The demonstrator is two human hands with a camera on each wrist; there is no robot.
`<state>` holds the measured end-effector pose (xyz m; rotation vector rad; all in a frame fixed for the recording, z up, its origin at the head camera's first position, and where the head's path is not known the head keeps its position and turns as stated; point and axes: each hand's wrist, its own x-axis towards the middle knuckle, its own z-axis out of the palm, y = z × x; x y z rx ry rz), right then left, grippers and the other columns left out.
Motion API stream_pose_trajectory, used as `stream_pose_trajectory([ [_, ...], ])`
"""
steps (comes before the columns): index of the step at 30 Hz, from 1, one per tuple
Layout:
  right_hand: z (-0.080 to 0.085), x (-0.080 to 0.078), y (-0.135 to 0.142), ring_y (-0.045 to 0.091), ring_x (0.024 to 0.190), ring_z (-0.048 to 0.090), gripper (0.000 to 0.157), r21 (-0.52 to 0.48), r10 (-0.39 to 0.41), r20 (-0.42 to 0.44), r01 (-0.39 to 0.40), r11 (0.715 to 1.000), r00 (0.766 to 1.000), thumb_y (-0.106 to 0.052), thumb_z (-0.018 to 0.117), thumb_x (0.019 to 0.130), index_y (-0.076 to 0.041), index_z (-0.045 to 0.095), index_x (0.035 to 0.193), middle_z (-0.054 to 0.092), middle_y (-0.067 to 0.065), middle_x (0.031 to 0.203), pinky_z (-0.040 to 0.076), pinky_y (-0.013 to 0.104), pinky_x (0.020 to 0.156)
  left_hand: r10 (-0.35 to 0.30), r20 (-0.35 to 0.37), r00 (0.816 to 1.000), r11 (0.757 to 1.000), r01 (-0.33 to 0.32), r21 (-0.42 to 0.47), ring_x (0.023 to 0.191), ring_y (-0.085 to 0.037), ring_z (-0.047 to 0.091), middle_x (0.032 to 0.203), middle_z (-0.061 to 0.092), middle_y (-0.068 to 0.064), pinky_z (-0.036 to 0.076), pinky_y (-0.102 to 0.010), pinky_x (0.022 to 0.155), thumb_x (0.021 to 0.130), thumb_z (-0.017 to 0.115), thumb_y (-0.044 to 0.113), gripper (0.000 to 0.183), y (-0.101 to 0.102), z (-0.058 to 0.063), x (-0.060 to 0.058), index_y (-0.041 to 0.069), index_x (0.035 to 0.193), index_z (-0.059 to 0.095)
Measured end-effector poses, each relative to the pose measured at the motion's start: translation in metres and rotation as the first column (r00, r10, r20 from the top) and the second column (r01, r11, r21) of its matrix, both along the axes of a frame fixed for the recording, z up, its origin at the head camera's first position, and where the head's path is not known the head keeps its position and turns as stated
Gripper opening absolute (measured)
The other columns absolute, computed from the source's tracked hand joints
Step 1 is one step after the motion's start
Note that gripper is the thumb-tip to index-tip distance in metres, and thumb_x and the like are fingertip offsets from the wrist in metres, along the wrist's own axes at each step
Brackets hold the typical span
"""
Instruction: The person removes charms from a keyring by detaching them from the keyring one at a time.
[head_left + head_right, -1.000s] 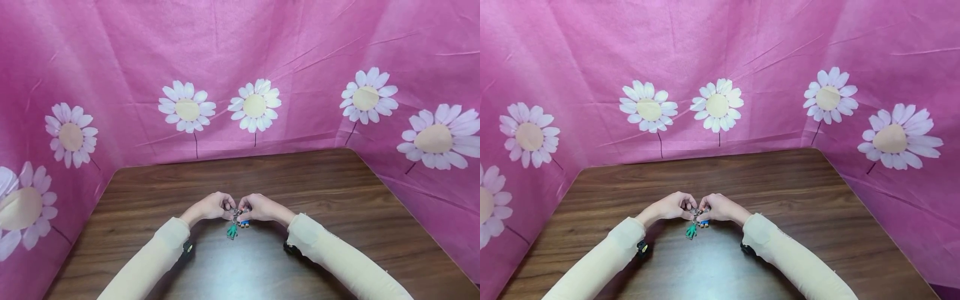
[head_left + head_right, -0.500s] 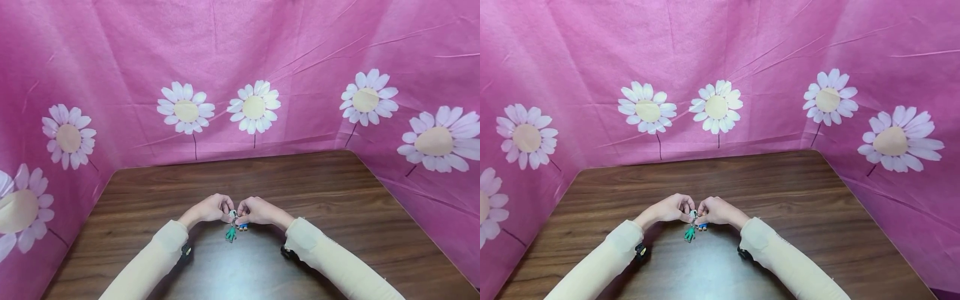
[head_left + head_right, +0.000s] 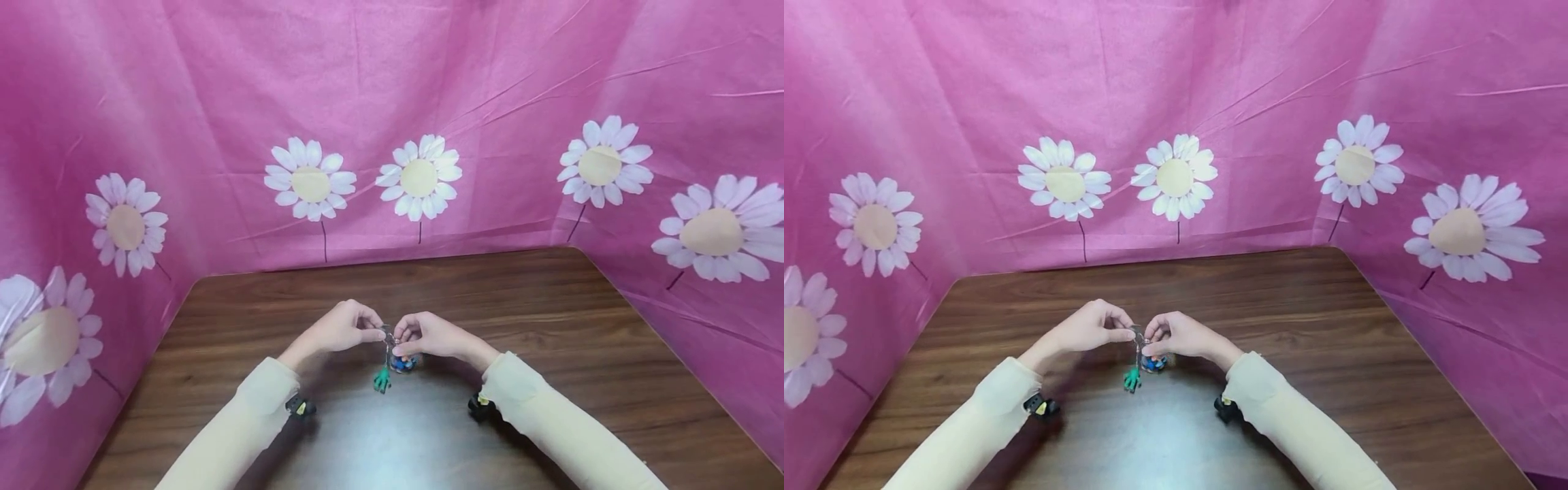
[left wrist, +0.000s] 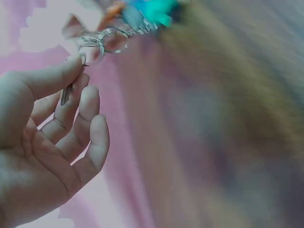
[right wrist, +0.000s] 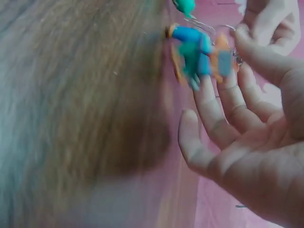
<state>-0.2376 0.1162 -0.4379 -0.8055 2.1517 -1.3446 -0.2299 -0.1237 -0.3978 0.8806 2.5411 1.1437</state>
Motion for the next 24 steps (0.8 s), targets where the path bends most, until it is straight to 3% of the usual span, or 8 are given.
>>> stream_pose_trajectory([
  [4,0.007,0.007,0.006,0.021,0.109,0.067,0.039,-0.055,0.048,0.021,-0.047,0.997,0.999,-0.019,0.074,0.095,-0.005,0.062,0.129,0.071,0.007,0.115,0.051,0.035,0.101,-0.029,-0.004,1.000,0.999,0.029,0.035,0.059,-0.004,0.049,0.077,0.072,0.002,0.041,-0.021,0.051,0.094,0.074,0.015,0.006,0.001,0.026,0.008,0.010,0.095,0.078],
  [7,0.014,0.012,0.001,0.021,0.117,0.063,0.039,-0.095,0.053,-0.026,-0.055,0.994,0.998,-0.024,0.067,0.100,-0.011,0.060,0.136,0.070,0.005,0.122,0.047,0.040,0.107,-0.037,-0.006,0.999,0.998,0.037,0.056,0.055,-0.004,0.047,0.074,0.071,0.001,0.038,-0.021,0.049,0.094,0.074,0.015,0.006,0.003,0.043,0.013,0.011,0.094,0.078],
  [11,0.019,0.018,-0.013,0.017,0.087,0.066,0.027,-0.164,0.042,-0.093,-0.057,0.985,0.995,-0.025,0.054,0.107,-0.007,0.067,0.123,0.071,0.009,0.098,0.056,0.036,0.083,0.005,-0.030,1.000,0.996,-0.002,0.091,0.062,-0.008,0.063,0.079,0.074,-0.002,0.051,-0.024,0.054,0.093,0.074,0.013,0.007,0.004,0.064,0.021,0.008,0.095,0.077],
  [14,0.026,0.024,-0.016,0.016,0.074,0.066,0.031,-0.245,0.056,-0.046,-0.066,0.967,0.997,-0.022,0.048,0.109,0.001,0.068,0.115,0.072,0.015,0.089,0.058,0.034,0.071,0.078,-0.042,0.996,0.992,-0.073,0.105,0.067,-0.015,0.069,0.081,0.074,-0.002,0.056,-0.029,0.057,0.092,0.074,0.016,0.008,0.001,0.075,0.028,0.009,0.097,0.077],
  [18,0.045,0.031,-0.011,0.020,0.081,0.072,0.032,-0.310,0.065,0.040,-0.049,0.949,0.997,-0.018,0.050,0.108,0.008,0.067,0.112,0.074,0.020,0.097,0.062,0.037,0.073,0.145,-0.024,0.989,0.980,-0.140,0.143,0.068,-0.021,0.070,0.079,0.073,0.001,0.056,-0.030,0.057,0.092,0.076,0.019,0.010,-0.006,0.083,0.037,0.011,0.096,0.078],
  [24,0.073,0.038,0.000,0.019,0.079,0.072,0.030,-0.231,0.100,0.026,-0.091,0.969,0.995,-0.019,0.053,0.107,0.006,0.070,0.106,0.076,0.014,0.093,0.062,0.033,0.068,0.159,-0.011,0.987,0.963,-0.153,0.221,0.067,-0.022,0.068,0.079,0.073,0.003,0.056,-0.031,0.056,0.091,0.078,0.022,0.011,-0.013,0.079,0.053,0.012,0.095,0.078],
])
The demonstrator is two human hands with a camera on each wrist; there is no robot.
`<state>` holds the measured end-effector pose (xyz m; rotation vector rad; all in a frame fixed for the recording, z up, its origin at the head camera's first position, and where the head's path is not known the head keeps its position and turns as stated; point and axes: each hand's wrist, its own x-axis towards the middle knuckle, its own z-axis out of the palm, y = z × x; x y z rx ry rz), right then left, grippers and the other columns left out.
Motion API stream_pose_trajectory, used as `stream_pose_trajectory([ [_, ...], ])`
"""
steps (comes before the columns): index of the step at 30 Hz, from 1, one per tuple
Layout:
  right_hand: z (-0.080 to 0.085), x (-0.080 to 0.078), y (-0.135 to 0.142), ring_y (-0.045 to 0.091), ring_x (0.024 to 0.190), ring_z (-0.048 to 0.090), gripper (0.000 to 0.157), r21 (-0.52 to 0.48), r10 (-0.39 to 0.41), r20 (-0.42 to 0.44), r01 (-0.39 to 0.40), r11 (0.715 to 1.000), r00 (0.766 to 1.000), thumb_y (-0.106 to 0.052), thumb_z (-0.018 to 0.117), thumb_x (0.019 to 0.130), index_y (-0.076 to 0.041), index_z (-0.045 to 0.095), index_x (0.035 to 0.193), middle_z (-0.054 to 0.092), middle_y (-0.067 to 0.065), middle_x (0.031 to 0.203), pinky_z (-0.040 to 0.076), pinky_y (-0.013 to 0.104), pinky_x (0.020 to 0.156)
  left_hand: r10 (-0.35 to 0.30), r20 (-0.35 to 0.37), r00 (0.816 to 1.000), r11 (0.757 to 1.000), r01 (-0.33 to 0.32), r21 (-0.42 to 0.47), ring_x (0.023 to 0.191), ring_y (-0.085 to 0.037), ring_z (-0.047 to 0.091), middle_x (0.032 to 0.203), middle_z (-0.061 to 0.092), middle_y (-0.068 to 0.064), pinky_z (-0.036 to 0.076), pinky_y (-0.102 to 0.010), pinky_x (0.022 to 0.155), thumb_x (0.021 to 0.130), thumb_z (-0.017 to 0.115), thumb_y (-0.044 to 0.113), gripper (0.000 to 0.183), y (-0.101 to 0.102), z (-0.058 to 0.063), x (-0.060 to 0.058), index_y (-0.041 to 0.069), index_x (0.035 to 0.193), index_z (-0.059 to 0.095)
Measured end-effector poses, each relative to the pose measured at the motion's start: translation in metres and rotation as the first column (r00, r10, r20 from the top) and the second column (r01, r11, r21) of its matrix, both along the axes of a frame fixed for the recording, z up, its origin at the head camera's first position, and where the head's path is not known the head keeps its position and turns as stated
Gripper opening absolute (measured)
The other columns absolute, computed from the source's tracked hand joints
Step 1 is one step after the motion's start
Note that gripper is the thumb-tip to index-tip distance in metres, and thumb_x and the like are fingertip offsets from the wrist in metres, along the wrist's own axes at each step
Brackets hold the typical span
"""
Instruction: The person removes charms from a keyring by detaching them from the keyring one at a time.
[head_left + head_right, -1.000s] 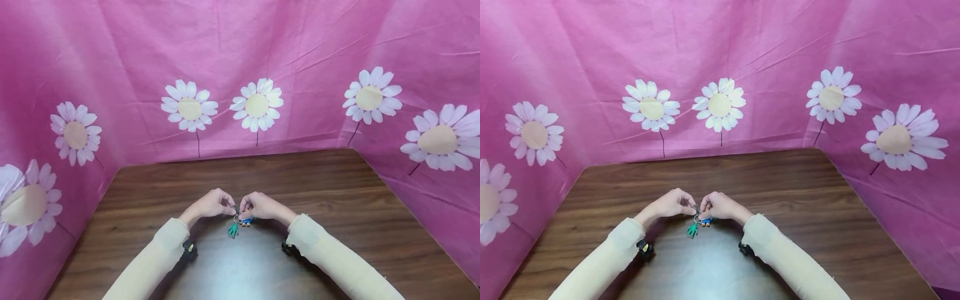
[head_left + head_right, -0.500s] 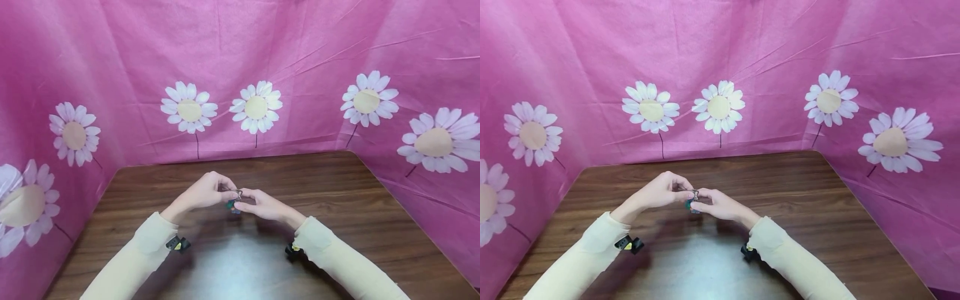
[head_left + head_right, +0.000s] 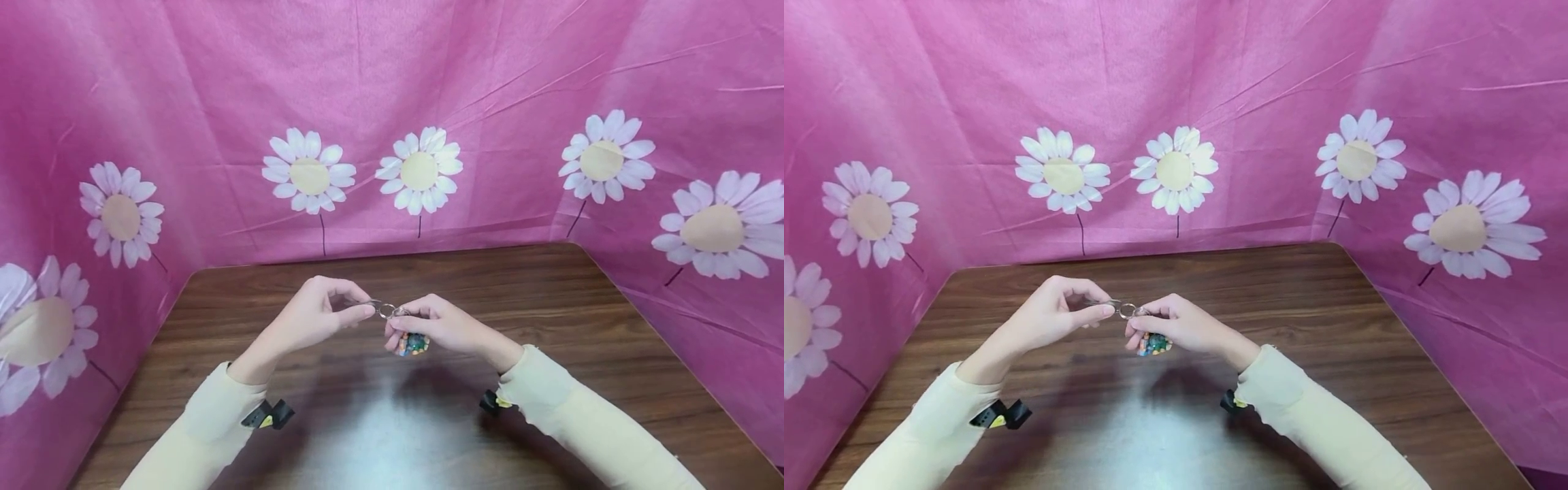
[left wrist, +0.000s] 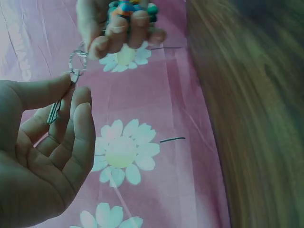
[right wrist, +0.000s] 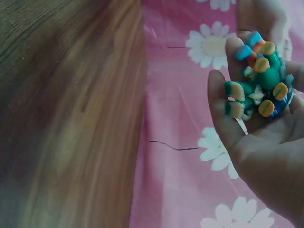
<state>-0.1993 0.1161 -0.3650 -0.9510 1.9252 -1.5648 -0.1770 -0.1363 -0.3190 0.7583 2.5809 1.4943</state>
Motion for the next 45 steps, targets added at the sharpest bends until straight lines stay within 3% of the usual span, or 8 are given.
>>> stream_pose_trajectory([
  [8,0.012,0.007,0.010,0.037,0.093,0.072,0.032,0.068,0.084,0.077,-0.089,0.994,0.993,-0.023,0.057,0.105,0.006,0.070,0.112,0.074,0.022,0.102,0.062,0.036,0.077,0.052,-0.005,0.999,0.998,-0.052,0.043,0.059,-0.014,0.056,0.077,0.071,0.004,0.045,-0.025,0.049,0.091,0.078,0.025,0.011,-0.008,-0.015,0.022,0.015,0.095,0.079],
  [13,0.019,0.007,0.011,0.032,0.091,0.072,0.029,0.112,0.068,0.047,-0.073,0.991,0.997,-0.026,0.060,0.104,0.000,0.071,0.110,0.076,0.011,0.100,0.062,0.038,0.078,0.052,0.047,0.998,0.994,-0.056,0.093,0.069,-0.018,0.069,0.084,0.073,-0.001,0.059,-0.031,0.059,0.094,0.075,0.020,0.011,-0.010,-0.019,0.022,0.010,0.099,0.076],
  [16,0.021,0.006,0.009,0.030,0.089,0.072,0.027,0.116,0.065,0.032,-0.068,0.991,0.997,-0.025,0.061,0.104,0.000,0.072,0.109,0.077,0.009,0.097,0.062,0.039,0.077,0.002,0.091,0.996,0.988,-0.016,0.155,0.078,-0.023,0.073,0.093,0.074,-0.007,0.063,-0.037,0.068,0.095,0.073,0.015,0.015,-0.009,-0.022,0.018,0.006,0.108,0.071],
  [21,0.022,0.007,0.005,0.039,0.088,0.072,0.027,0.093,0.084,0.080,-0.091,0.991,0.993,-0.020,0.061,0.104,0.005,0.070,0.109,0.074,0.019,0.097,0.062,0.041,0.076,-0.143,0.135,0.981,0.977,0.118,0.177,0.087,-0.025,0.073,0.100,0.074,-0.009,0.062,-0.039,0.080,0.095,0.073,0.014,0.035,-0.003,-0.028,0.014,0.006,0.127,0.060],
  [28,0.027,0.010,0.009,0.044,0.086,0.070,0.023,0.095,0.102,0.067,-0.108,0.990,0.993,-0.019,0.061,0.103,0.000,0.072,0.108,0.074,0.016,0.094,0.062,0.039,0.075,-0.211,0.108,0.971,0.972,0.196,0.132,0.088,-0.024,0.070,0.093,0.072,-0.006,0.060,-0.032,0.078,0.097,0.071,0.017,0.025,0.006,-0.039,0.014,0.008,0.120,0.068],
  [35,0.030,0.011,0.009,0.029,0.081,0.073,0.026,0.120,0.131,0.058,-0.137,0.983,0.990,-0.024,0.061,0.104,-0.001,0.072,0.108,0.074,0.018,0.093,0.062,0.036,0.073,-0.253,0.080,0.964,0.960,0.239,0.147,0.079,-0.017,0.062,0.088,0.069,-0.003,0.052,-0.024,0.064,0.096,0.072,0.018,0.018,0.009,-0.048,0.015,0.017,0.114,0.073],
  [39,0.029,0.010,0.009,0.024,0.080,0.071,0.024,0.109,0.158,0.045,-0.162,0.981,0.986,-0.022,0.059,0.104,-0.003,0.073,0.106,0.074,0.019,0.093,0.062,0.037,0.072,-0.259,0.053,0.964,0.954,0.247,0.172,0.080,-0.018,0.063,0.092,0.070,-0.001,0.054,-0.026,0.068,0.097,0.071,0.015,0.010,0.009,-0.050,0.016,0.017,0.106,0.074],
  [45,0.026,0.006,0.015,0.018,0.075,0.066,0.011,0.156,0.188,-0.103,-0.171,0.973,0.977,-0.020,0.065,0.101,-0.012,0.073,0.104,0.074,0.006,0.089,0.060,0.038,0.067,-0.181,0.051,0.982,0.962,0.166,0.216,0.086,-0.022,0.068,0.093,0.070,-0.005,0.058,-0.032,0.075,0.099,0.067,0.011,0.007,0.008,-0.044,0.018,0.008,0.105,0.070],
])
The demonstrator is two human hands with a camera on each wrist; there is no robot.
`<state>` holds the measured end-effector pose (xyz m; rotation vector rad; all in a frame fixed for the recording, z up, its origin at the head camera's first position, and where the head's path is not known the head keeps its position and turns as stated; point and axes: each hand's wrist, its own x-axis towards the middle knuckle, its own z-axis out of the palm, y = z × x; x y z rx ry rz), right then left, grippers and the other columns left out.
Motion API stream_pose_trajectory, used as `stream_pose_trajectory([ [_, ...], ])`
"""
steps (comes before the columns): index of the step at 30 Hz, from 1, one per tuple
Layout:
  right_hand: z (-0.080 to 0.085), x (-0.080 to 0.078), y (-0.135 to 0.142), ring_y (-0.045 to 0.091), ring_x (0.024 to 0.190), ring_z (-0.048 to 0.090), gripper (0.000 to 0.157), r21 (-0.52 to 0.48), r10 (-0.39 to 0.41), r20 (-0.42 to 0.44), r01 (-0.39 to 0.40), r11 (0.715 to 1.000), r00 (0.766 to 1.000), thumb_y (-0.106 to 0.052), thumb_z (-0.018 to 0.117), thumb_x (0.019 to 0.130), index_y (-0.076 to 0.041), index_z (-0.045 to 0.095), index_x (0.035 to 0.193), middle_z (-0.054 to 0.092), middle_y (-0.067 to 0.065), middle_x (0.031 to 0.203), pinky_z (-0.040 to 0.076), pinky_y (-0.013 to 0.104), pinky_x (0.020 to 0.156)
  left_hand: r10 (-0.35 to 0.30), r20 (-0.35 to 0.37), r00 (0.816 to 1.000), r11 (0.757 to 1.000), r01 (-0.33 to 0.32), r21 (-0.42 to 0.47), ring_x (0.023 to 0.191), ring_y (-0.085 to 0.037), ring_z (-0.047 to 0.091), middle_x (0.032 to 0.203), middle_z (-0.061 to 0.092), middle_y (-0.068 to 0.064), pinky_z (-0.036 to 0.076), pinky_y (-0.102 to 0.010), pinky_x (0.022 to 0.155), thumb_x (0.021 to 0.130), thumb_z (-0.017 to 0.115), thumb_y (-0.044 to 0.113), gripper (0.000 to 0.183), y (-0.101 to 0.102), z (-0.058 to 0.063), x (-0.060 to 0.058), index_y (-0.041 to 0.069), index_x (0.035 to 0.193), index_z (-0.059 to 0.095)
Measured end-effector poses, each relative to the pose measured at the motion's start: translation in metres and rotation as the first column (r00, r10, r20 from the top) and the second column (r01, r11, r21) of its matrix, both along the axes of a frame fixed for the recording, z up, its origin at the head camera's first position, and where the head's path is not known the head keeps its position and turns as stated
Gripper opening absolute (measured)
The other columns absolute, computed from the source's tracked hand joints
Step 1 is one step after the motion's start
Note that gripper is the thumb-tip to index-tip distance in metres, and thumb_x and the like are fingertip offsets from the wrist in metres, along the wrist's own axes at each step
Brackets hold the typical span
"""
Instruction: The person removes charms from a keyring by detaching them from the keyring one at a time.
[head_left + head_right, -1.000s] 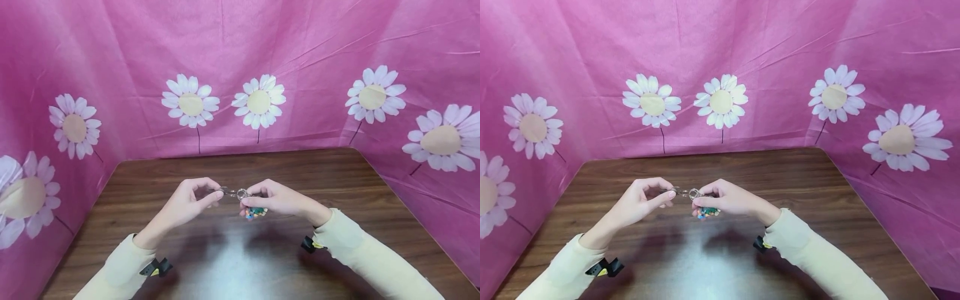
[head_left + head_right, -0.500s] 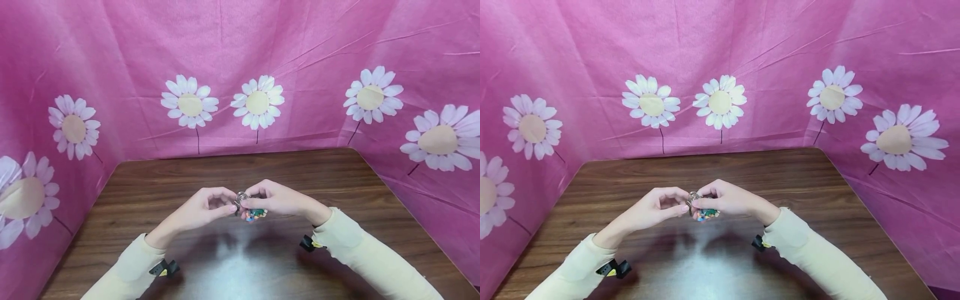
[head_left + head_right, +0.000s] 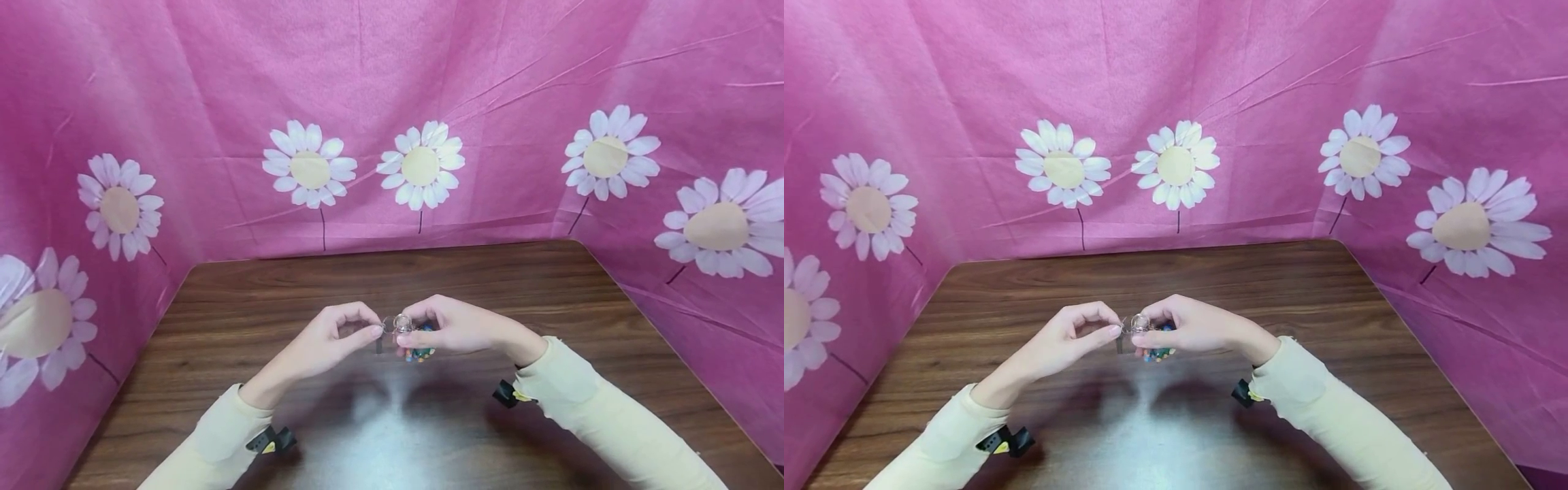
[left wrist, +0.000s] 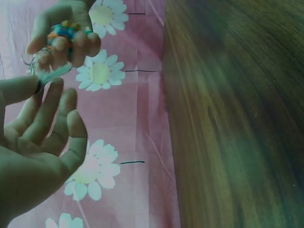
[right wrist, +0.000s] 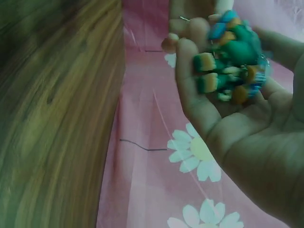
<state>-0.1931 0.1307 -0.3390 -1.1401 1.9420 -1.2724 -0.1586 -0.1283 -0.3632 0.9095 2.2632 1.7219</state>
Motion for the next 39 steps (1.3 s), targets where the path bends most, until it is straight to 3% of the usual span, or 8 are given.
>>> stream_pose_trajectory([
  [7,-0.001,-0.002,0.003,0.019,0.072,0.063,0.011,-0.015,0.019,-0.080,-0.020,1.000,0.997,-0.018,0.070,0.098,-0.013,0.072,0.108,0.071,0.010,0.088,0.058,0.031,0.061,0.064,-0.056,0.996,0.997,-0.062,0.040,0.089,-0.024,0.068,0.093,0.070,-0.004,0.057,-0.028,0.077,0.100,0.064,0.008,0.007,0.000,0.009,0.002,0.007,0.106,0.068],
  [15,-0.001,-0.002,0.003,0.027,0.082,0.070,0.013,-0.065,-0.064,-0.077,0.059,0.996,0.995,-0.014,0.073,0.095,-0.011,0.072,0.108,0.075,0.006,0.094,0.060,0.032,0.069,0.099,-0.112,0.989,0.994,-0.094,0.050,0.084,-0.022,0.067,0.090,0.070,-0.002,0.055,-0.027,0.074,0.099,0.066,0.008,0.006,0.001,0.015,0.004,0.010,0.105,0.069],
  [19,0.002,-0.002,0.003,0.024,0.086,0.069,0.013,-0.078,-0.113,-0.098,0.105,0.991,0.989,-0.014,0.073,0.095,-0.013,0.072,0.108,0.074,0.003,0.094,0.059,0.031,0.073,0.120,-0.160,0.980,0.993,-0.115,0.039,0.082,-0.024,0.066,0.090,0.070,0.000,0.054,-0.028,0.073,0.099,0.067,0.011,0.006,0.002,0.017,0.006,0.015,0.104,0.069],
  [22,0.003,-0.002,0.004,0.020,0.084,0.067,0.015,-0.087,-0.139,-0.120,0.129,0.988,0.983,-0.014,0.074,0.095,-0.012,0.072,0.109,0.073,0.002,0.095,0.057,0.030,0.068,0.127,-0.182,0.975,0.992,-0.121,0.042,0.081,-0.022,0.067,0.090,0.071,0.001,0.054,-0.029,0.073,0.099,0.067,0.012,0.006,0.002,0.017,0.006,0.017,0.102,0.069],
  [29,0.001,-0.001,0.005,0.020,0.086,0.068,0.020,-0.131,-0.145,-0.089,0.133,0.982,0.985,-0.012,0.071,0.097,-0.010,0.072,0.116,0.074,0.006,0.102,0.059,0.033,0.068,0.138,-0.101,0.985,0.986,-0.127,0.106,0.075,-0.020,0.067,0.089,0.072,-0.009,0.057,-0.027,0.067,0.096,0.067,0.003,0.003,0.004,0.015,0.005,0.005,0.095,0.065],
  [33,0.001,0.000,0.004,0.019,0.080,0.065,0.017,-0.152,-0.205,-0.075,0.192,0.970,0.976,-0.012,0.069,0.098,-0.011,0.074,0.114,0.074,0.010,0.099,0.058,0.034,0.066,0.136,-0.027,0.990,0.978,-0.130,0.164,0.080,-0.024,0.072,0.093,0.074,-0.012,0.062,-0.034,0.073,0.092,0.067,-0.004,0.008,0.007,0.017,0.005,0.002,0.090,0.061],
  [35,0.001,0.001,0.004,0.018,0.077,0.064,0.016,-0.159,-0.240,-0.067,0.227,0.961,0.968,-0.012,0.070,0.097,-0.010,0.075,0.112,0.074,0.009,0.096,0.056,0.031,0.063,0.133,-0.018,0.991,0.976,-0.128,0.176,0.079,-0.028,0.073,0.091,0.073,-0.013,0.063,-0.038,0.073,0.091,0.067,-0.005,0.009,0.008,0.018,0.005,0.001,0.093,0.061],
  [39,0.002,0.003,0.002,0.019,0.072,0.061,0.015,-0.161,-0.284,-0.039,0.274,0.948,0.958,-0.012,0.072,0.096,-0.010,0.077,0.110,0.073,0.005,0.089,0.053,0.026,0.059,0.168,-0.054,0.984,0.981,-0.162,0.103,0.072,-0.025,0.069,0.084,0.072,-0.008,0.054,-0.027,0.056,0.088,0.070,-0.002,0.017,0.009,0.019,0.003,0.008,0.101,0.067],
])
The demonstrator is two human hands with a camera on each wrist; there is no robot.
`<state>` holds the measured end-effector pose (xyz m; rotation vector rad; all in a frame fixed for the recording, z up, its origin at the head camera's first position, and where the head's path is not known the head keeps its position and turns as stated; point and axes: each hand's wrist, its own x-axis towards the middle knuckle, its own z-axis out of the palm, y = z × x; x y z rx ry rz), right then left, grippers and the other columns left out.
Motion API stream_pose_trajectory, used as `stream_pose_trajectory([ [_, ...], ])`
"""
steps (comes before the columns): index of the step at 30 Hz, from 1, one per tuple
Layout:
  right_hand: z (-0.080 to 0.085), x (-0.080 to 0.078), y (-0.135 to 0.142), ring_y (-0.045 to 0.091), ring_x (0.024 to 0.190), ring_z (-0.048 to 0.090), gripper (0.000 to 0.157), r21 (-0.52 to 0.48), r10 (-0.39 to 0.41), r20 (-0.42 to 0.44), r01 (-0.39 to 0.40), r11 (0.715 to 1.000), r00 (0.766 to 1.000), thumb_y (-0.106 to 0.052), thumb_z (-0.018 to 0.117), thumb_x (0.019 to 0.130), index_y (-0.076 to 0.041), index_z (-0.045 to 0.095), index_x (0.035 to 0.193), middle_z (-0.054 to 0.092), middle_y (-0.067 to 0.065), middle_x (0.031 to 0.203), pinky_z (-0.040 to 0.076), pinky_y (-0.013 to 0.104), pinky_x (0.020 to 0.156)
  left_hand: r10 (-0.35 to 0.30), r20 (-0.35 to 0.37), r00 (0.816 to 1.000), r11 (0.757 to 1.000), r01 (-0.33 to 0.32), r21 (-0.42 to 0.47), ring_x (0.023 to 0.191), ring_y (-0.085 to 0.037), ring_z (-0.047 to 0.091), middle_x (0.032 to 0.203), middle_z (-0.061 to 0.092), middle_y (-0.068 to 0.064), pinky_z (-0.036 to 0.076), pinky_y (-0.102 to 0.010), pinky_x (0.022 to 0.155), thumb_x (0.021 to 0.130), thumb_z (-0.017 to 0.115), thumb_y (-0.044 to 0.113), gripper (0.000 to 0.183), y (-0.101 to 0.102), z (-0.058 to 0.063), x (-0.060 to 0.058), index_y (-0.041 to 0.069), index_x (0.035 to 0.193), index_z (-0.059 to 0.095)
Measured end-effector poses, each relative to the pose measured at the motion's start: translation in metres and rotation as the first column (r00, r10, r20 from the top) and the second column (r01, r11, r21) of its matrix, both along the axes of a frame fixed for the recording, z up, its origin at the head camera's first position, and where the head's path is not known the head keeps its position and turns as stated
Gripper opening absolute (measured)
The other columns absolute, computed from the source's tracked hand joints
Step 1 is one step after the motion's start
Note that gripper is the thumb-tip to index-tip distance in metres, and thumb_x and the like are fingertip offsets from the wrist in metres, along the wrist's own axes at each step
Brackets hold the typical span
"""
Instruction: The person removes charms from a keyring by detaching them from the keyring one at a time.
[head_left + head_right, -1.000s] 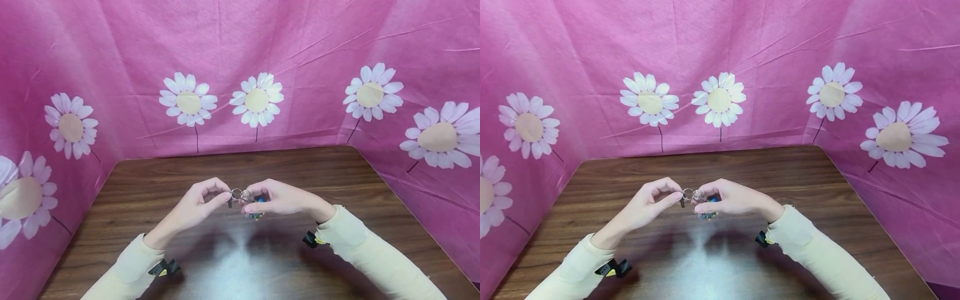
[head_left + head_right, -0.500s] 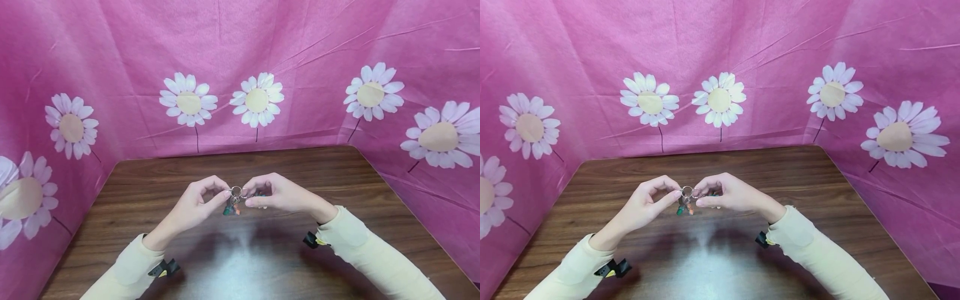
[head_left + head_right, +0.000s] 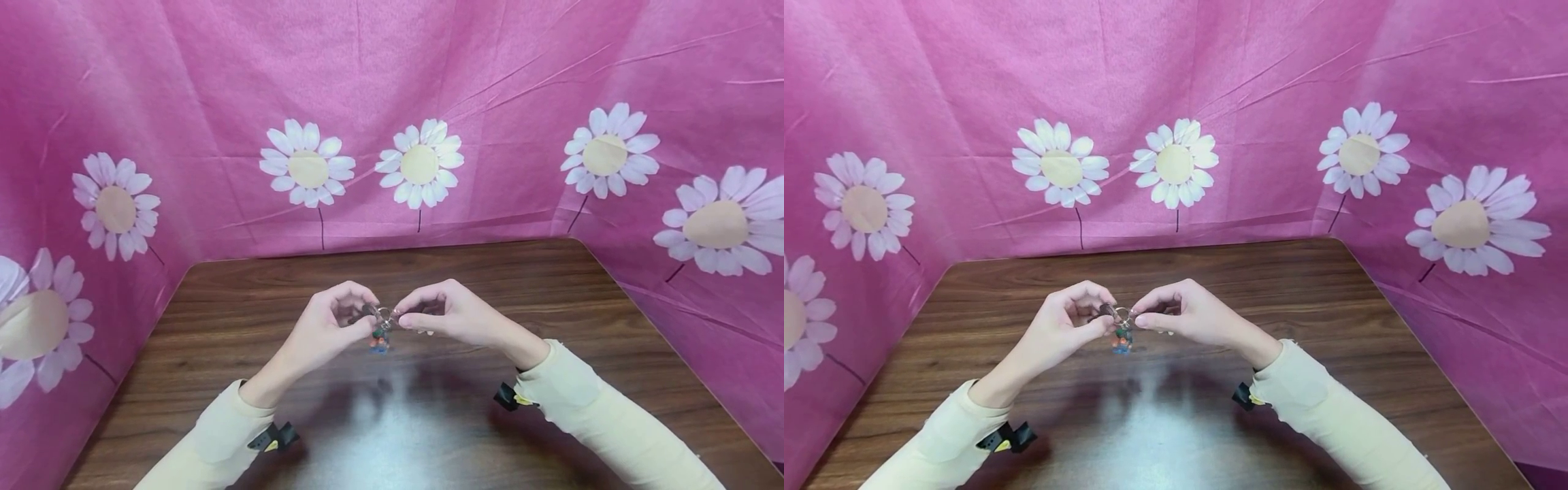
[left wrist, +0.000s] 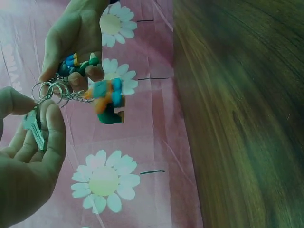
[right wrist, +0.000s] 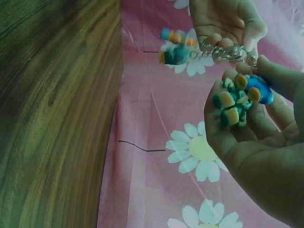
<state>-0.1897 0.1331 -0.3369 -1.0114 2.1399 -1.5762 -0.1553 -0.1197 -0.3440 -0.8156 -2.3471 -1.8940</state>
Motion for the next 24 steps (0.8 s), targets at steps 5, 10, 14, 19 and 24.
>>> stream_pose_trajectory([
  [5,-0.0015,0.0010,-0.0011,0.024,0.070,0.059,0.013,0.004,-0.021,-0.006,0.021,1.000,1.000,-0.011,0.072,0.095,-0.010,0.077,0.107,0.070,0.003,0.082,0.051,0.026,0.057,0.021,0.018,1.000,0.992,-0.019,-0.128,0.072,-0.017,0.068,0.082,0.073,-0.001,0.047,-0.023,0.056,0.087,0.072,0.004,0.018,-0.0007,-0.0031,-0.0026,0.013,0.102,0.074],
  [10,-0.0034,0.0007,-0.0023,0.019,0.076,0.064,0.013,0.002,0.004,-0.031,-0.004,1.000,1.000,-0.010,0.071,0.096,-0.009,0.077,0.107,0.074,0.004,0.091,0.056,0.031,0.064,-0.048,0.051,0.998,0.977,0.057,-0.207,0.073,-0.017,0.070,0.080,0.073,0.001,0.054,-0.025,0.065,0.089,0.072,0.010,0.006,-0.0013,-0.0035,-0.0017,0.012,0.093,0.075],
  [14,-0.0026,0.0015,-0.0010,0.016,0.080,0.067,0.014,0.005,0.015,-0.035,-0.015,1.000,0.999,-0.010,0.073,0.095,-0.009,0.077,0.109,0.075,0.004,0.095,0.058,0.032,0.068,-0.075,0.061,0.995,0.975,0.086,-0.204,0.074,-0.016,0.069,0.081,0.074,0.001,0.053,-0.025,0.065,0.092,0.072,0.013,0.004,-0.0018,-0.0028,-0.0003,0.015,0.093,0.076],
  [19,-0.0004,0.0026,0.0026,0.021,0.093,0.071,0.021,0.012,0.019,-0.049,-0.018,1.000,0.999,-0.013,0.077,0.092,-0.013,0.076,0.112,0.076,0.000,0.104,0.060,0.035,0.079,-0.044,0.025,0.999,0.978,0.048,-0.201,0.074,-0.015,0.066,0.083,0.073,0.004,0.052,-0.025,0.062,0.095,0.073,0.019,0.004,-0.0022,-0.0018,0.0009,0.016,0.096,0.076],
  [24,-0.0007,0.0039,0.0021,0.022,0.100,0.070,0.021,-0.004,0.007,-0.083,-0.007,1.000,0.996,-0.012,0.078,0.091,-0.016,0.077,0.111,0.076,-0.002,0.104,0.058,0.036,0.088,-0.075,0.042,0.996,0.991,0.079,-0.107,0.077,-0.024,0.071,0.086,0.074,-0.001,0.060,-0.034,0.070,0.096,0.071,0.013,0.005,-0.0005,-0.0025,0.0027,0.010,0.098,0.075],
])
